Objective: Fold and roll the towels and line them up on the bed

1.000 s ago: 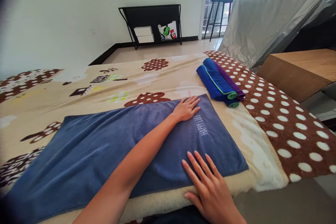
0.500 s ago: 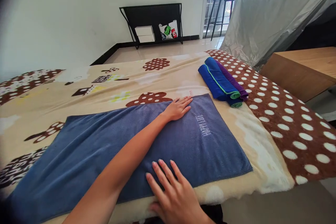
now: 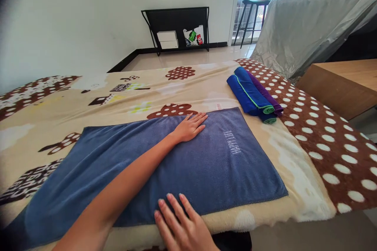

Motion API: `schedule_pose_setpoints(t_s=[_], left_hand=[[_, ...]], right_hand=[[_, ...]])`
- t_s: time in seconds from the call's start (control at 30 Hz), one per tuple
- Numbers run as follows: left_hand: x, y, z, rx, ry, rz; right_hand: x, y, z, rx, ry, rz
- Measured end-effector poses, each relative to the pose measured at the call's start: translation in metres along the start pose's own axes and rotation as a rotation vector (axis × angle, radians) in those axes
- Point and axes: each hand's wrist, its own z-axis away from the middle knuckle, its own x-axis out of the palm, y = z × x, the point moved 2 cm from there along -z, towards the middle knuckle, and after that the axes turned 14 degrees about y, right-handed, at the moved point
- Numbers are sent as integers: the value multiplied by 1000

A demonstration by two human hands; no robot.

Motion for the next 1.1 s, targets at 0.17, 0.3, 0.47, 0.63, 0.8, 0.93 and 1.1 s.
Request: schedule_pose_setpoints(t_s=[0.17, 0.3, 0.47, 0.63, 0.8, 0.93, 1.1], left_hand=[[-8, -4, 5, -6, -2, -32], [-28, -31, 32, -70, -16, -53], [-31, -63, 69, -143, -31, -89], [-39, -65, 68, -138, -76, -79], [-67, -101, 118, -262, -74, -139], [-72, -123, 156, -378, -60, -185], [-82, -129, 161, -352, -96, -169]], right_hand=[[9, -3, -16, 53, 41, -178], [16, -4, -33, 67, -211, -163], [40, -43, -8, -37, 26, -53], [49, -41, -36, 1, 8, -228], [47, -39, -49, -8, -207, -186], [59, -63, -45, -28, -97, -243], [80, -77, -69, 41, -217, -317]])
